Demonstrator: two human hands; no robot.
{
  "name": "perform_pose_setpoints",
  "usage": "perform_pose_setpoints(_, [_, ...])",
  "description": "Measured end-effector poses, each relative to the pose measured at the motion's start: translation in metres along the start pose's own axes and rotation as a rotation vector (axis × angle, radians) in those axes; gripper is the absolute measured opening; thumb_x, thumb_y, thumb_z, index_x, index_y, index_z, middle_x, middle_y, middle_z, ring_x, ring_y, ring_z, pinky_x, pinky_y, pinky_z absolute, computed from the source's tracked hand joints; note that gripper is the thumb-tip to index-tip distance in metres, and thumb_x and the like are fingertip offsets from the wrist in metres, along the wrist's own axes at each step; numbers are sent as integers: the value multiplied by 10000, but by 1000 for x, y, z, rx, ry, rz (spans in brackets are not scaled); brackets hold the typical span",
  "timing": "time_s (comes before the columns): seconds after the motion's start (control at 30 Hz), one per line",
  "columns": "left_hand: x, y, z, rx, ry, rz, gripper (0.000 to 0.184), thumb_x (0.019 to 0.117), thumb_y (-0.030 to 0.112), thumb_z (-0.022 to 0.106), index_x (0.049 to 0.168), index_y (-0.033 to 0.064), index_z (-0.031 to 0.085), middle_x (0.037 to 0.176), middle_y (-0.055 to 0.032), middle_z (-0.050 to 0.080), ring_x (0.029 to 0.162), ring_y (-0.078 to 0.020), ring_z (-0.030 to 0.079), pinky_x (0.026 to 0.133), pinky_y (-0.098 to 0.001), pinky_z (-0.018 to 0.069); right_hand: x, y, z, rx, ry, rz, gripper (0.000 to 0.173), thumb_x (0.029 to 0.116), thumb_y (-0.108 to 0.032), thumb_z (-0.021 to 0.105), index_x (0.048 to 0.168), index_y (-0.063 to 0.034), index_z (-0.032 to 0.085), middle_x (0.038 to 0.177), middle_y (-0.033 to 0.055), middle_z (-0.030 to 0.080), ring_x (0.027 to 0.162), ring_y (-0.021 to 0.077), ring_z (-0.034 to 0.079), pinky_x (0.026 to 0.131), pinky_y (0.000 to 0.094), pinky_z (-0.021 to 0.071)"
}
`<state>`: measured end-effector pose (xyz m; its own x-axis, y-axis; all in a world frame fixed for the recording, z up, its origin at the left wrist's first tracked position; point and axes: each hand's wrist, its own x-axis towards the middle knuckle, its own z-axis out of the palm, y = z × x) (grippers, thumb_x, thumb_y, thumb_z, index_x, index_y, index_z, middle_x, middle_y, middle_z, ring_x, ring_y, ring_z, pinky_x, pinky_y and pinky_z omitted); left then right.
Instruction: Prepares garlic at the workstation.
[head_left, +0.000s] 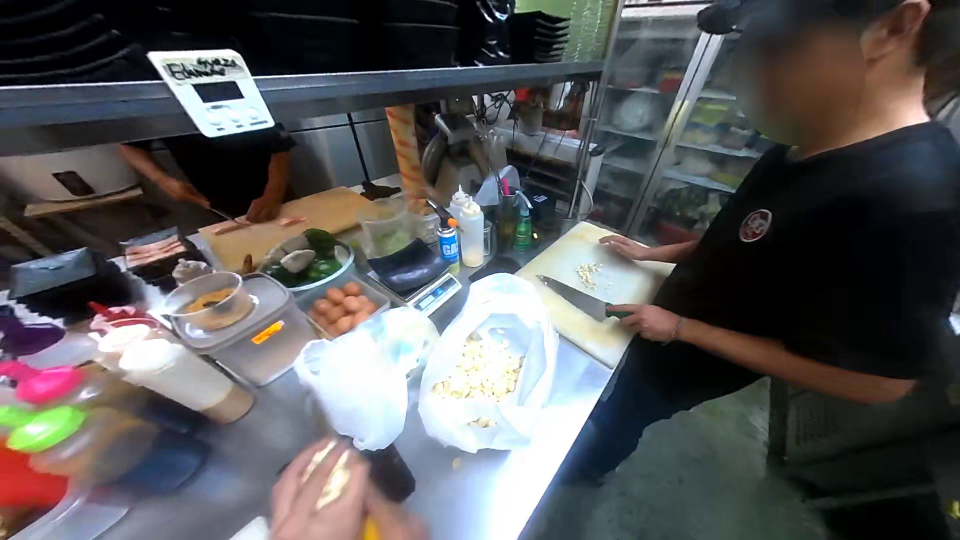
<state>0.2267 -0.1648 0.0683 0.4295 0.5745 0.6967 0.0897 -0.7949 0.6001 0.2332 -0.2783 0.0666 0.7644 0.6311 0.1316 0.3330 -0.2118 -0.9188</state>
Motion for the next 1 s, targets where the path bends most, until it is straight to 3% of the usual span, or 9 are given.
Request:
perform_pose_setpoints(0.13, [43, 84, 87, -291, 25, 72, 212, 805, 204, 762, 939, 48, 814, 1112, -158, 730, 1111, -238, 676, 968, -340, 557, 20, -12, -97, -125, 282, -3, 570, 875, -8, 682, 1432, 56, 574, 1072, 160, 766, 894, 273, 760, 828, 472, 629])
perform_pose_setpoints(0.27, [54, 128, 174, -382, -96, 91, 194, 829, 238, 740, 962, 121, 818, 1151, -67, 732, 1105, -211, 671, 931, -378, 568, 47, 15, -161, -307, 419, 157, 648, 903, -73, 677, 1525, -32, 501, 1068, 126, 768, 874, 270, 755, 797, 487, 625])
perform_pose_setpoints(0.37, [51, 109, 214, -129, -583, -103, 268, 955, 289, 671, 1121, 107, 778, 1297, -103, 676, 1215, -301, 615, 1041, -536, 467, 68, 41, -192, -455, 306, 468, 666, 974, -135, 607, 1607, -175, 402, 1153, 133, 739, 1001, 313, 733, 869, 523, 594])
perform_pose_setpoints(0.43, [63, 96, 216, 57, -1015, -267, 403, 1000, 354, 630, 1309, 103, 695, 1432, -146, 597, 1380, -338, 503, 1171, -560, 346, 68, 54, -207, -462, 271, 575, 647, 985, -147, 610, 1599, -182, 408, 1165, 157, 733, 1048, 332, 723, 914, 536, 575])
perform_pose_setpoints(0.47, [68, 92, 211, 70, -1052, -287, 416, 1002, 371, 632, 1304, 91, 696, 1424, -167, 597, 1381, -347, 502, 1182, -554, 342, 65, 60, -213, -441, 274, 575, 637, 985, -157, 624, 1589, -170, 421, 1154, 166, 735, 1039, 331, 725, 929, 533, 572])
perform_pose_setpoints(0.7, [82, 81, 149, -164, -712, -242, 462, 1020, 529, 562, 1161, 134, 758, 1243, -112, 690, 1235, -308, 597, 1053, -543, 460, 20, 95, -210, -154, 335, 492, 663, 963, -201, 704, 1572, -186, 442, 840, 95, 713, 555, 183, 658, 564, 401, 608])
perform_pose_setpoints(0.87, [22, 42, 83, -403, -72, -215, 180, 1000, 110, 578, 1003, -38, 680, 900, -30, 681, 775, -60, 661, 723, -258, 593, -9, 84, -206, -11, 469, 395, 681, 919, -216, 715, 1549, -143, 464, 766, 31, 699, 498, 134, 633, 477, 328, 584])
perform_pose_setpoints(0.93, [-22, 16, 67, -207, -135, -484, 253, 1034, 111, 508, 1025, -99, 649, 793, -82, 629, 669, -102, 612, 650, -277, 552, -19, 81, -208, 32, 535, 365, 700, 906, -212, 716, 1548, -115, 454, 784, 29, 712, 498, 131, 641, 466, 320, 590])
perform_pose_setpoints(1.0, [-58, -4, 74, -3, -595, -685, 360, 1039, 199, 565, 1242, -88, 641, 1044, -226, 713, 949, -303, 705, 907, -479, 566, -22, 79, -209, 66, 565, 366, 717, 903, -194, 720, 1553, -88, 437, 790, 43, 712, 493, 138, 639, 461, 325, 589])
